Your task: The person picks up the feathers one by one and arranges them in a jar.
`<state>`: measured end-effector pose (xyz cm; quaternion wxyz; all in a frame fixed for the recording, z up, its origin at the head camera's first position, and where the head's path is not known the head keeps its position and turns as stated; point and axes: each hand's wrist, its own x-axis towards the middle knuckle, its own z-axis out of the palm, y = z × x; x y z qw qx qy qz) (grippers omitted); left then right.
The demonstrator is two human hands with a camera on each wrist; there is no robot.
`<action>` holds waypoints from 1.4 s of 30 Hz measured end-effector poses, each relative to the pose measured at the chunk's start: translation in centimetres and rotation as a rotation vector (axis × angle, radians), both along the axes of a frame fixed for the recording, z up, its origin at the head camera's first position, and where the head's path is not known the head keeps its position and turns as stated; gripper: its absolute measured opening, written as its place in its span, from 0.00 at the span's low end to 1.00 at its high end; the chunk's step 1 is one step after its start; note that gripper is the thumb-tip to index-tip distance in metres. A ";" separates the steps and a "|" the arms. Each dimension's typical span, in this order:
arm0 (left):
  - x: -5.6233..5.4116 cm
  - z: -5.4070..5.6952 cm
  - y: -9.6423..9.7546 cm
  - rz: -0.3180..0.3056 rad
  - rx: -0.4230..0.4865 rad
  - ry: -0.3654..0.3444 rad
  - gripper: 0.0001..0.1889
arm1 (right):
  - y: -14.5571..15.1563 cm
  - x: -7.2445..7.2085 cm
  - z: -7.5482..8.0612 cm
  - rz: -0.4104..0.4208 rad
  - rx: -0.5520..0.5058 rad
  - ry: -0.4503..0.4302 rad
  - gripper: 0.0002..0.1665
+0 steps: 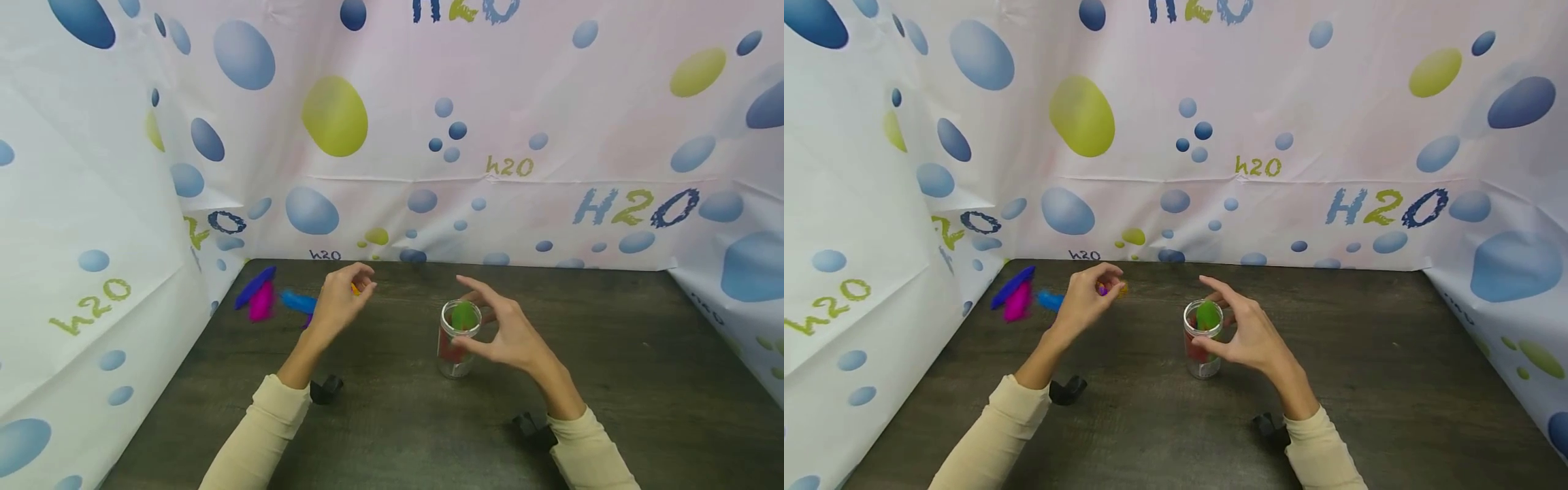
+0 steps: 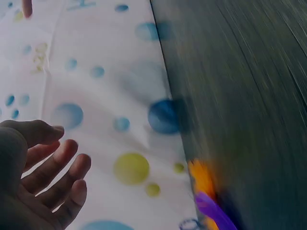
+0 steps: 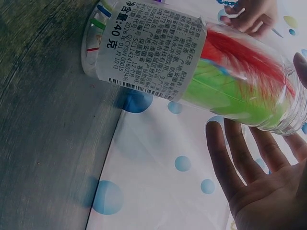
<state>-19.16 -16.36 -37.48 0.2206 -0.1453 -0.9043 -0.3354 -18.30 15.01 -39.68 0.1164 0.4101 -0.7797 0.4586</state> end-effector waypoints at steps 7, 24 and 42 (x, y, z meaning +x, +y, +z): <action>-0.5 -0.5 -3.2 0.134 -0.043 0.002 0.09 | 0.0 -0.3 0.0 -0.002 -0.002 0.009 0.57; -1.4 -1.6 -9.8 0.343 -0.041 -0.088 0.09 | 0.1 -0.6 0.1 0.009 -0.011 0.029 0.56; -1.8 -3.1 -13.4 0.483 0.021 -0.259 0.13 | 0.0 -0.4 -0.1 0.004 -0.003 0.011 0.56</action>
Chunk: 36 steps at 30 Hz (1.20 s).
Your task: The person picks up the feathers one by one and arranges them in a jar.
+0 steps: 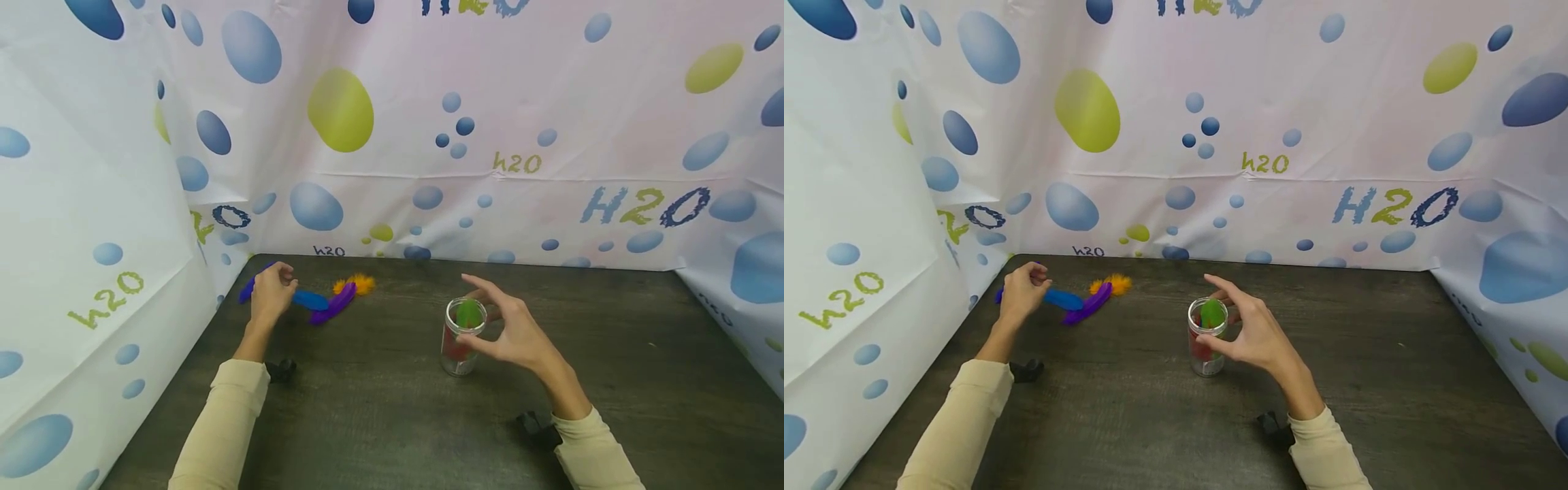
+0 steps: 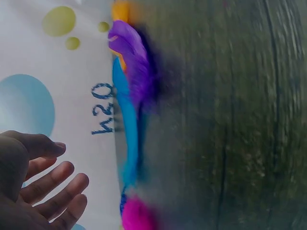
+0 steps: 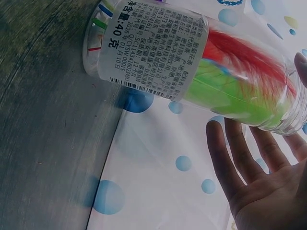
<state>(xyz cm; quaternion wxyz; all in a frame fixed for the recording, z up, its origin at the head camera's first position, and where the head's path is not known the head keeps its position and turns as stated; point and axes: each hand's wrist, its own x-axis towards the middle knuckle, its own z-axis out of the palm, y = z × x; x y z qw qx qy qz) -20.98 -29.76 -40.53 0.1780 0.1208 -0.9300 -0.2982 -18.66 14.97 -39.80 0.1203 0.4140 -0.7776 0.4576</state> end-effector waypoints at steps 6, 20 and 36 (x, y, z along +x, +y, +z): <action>-0.3 -0.1 -0.8 0.017 -0.010 -0.031 0.14 | -0.1 -0.2 0.3 0.001 -0.001 0.003 0.55; -0.7 0.1 -3.0 0.057 -0.106 -0.057 0.16 | 0.0 -0.2 0.2 -0.012 0.000 -0.010 0.56; -0.5 -0.5 -5.2 0.103 -0.102 -0.257 0.22 | -0.1 -0.1 0.2 -0.009 0.005 -0.011 0.56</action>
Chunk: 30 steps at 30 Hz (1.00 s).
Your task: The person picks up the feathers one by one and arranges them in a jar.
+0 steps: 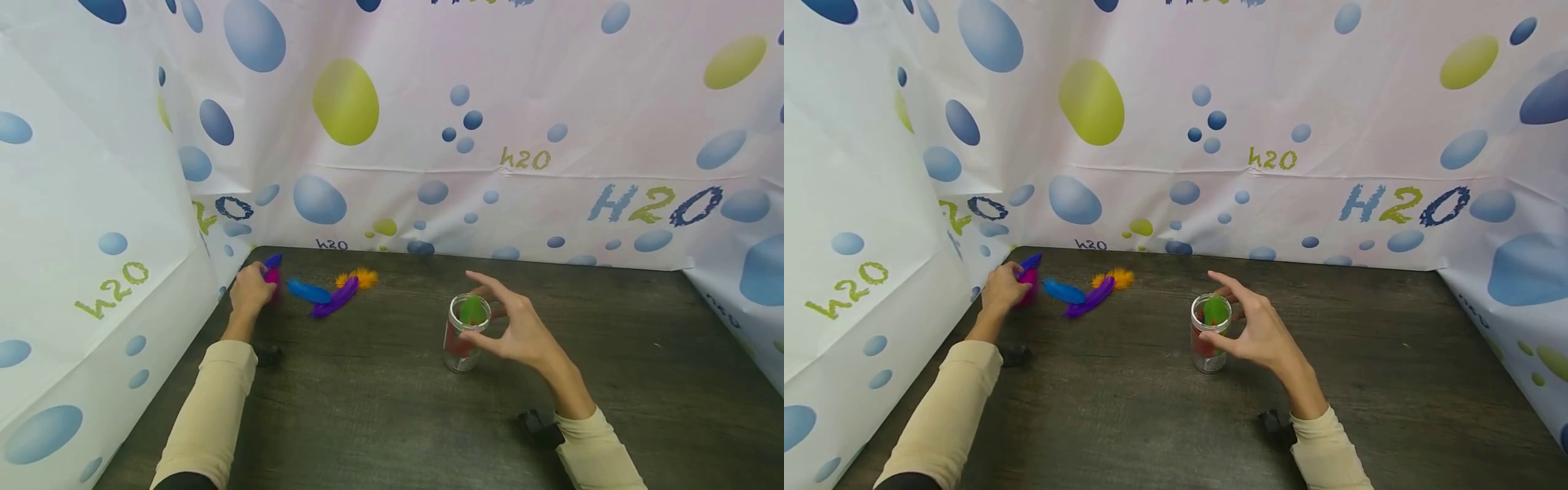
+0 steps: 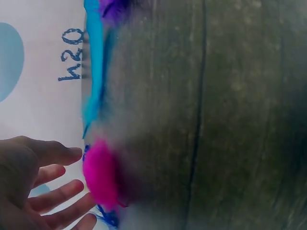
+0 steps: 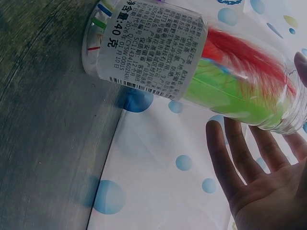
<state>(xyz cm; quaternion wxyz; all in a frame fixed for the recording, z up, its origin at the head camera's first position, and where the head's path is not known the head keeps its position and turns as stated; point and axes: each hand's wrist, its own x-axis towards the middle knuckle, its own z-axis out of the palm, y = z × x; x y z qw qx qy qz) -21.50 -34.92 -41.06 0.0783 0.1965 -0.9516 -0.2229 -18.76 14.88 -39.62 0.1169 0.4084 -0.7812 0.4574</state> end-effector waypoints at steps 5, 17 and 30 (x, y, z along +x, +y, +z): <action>0.4 -0.5 -0.5 -0.008 0.032 -0.046 0.24 | -0.1 0.1 0.0 0.003 -0.005 -0.007 0.55; 1.3 -1.5 -0.2 -0.032 0.073 0.025 0.17 | -0.1 0.2 0.0 0.011 -0.004 -0.018 0.55; 1.7 0.5 2.0 -0.042 0.259 0.319 0.13 | 0.0 0.4 0.2 -0.017 0.013 -0.020 0.54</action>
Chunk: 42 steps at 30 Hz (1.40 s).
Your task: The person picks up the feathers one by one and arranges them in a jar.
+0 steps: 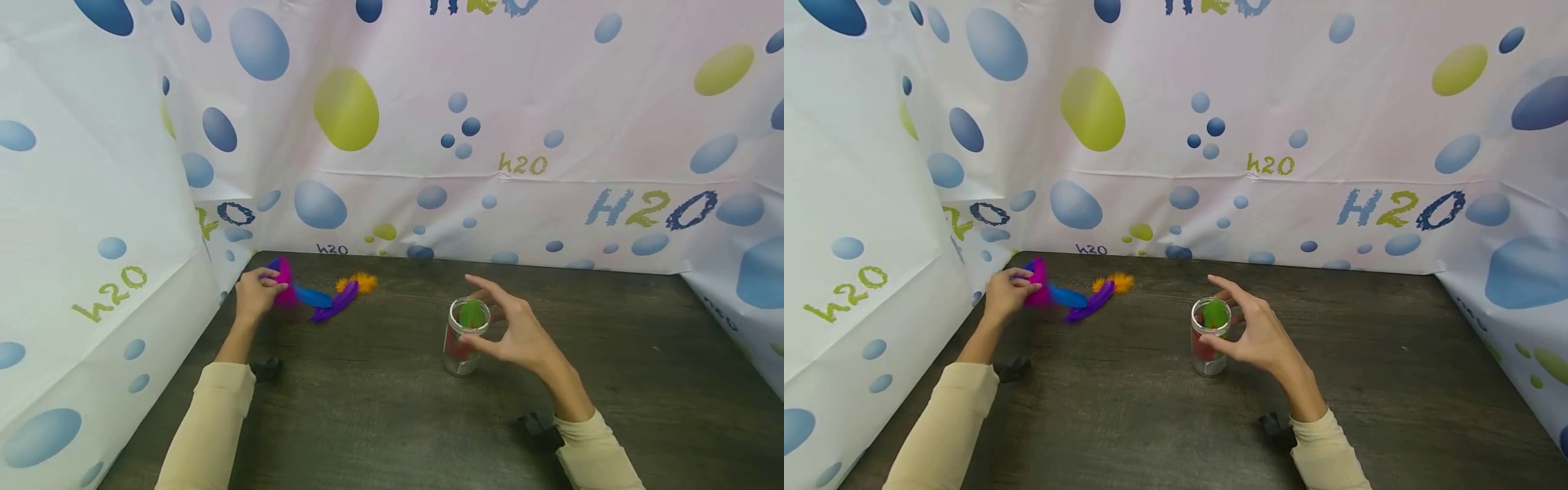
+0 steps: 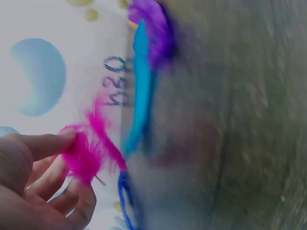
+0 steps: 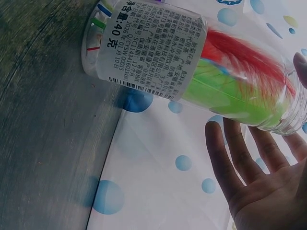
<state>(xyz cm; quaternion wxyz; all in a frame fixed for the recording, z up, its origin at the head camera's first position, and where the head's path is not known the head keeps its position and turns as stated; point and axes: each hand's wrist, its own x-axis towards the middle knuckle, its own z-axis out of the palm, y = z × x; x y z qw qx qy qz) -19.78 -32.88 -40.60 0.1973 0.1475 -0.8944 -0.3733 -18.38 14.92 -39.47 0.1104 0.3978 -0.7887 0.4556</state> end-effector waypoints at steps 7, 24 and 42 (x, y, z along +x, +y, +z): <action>0.4 1.5 1.5 -0.084 0.275 0.014 0.17 | 0.1 0.1 0.1 -0.004 -0.002 0.008 0.55; 0.6 3.6 5.3 -0.257 0.523 0.044 0.26 | 0.1 0.2 0.2 -0.001 -0.005 0.004 0.55; 1.0 6.6 11.0 -0.381 0.614 0.092 0.11 | 0.1 0.0 0.3 0.001 -0.001 -0.016 0.55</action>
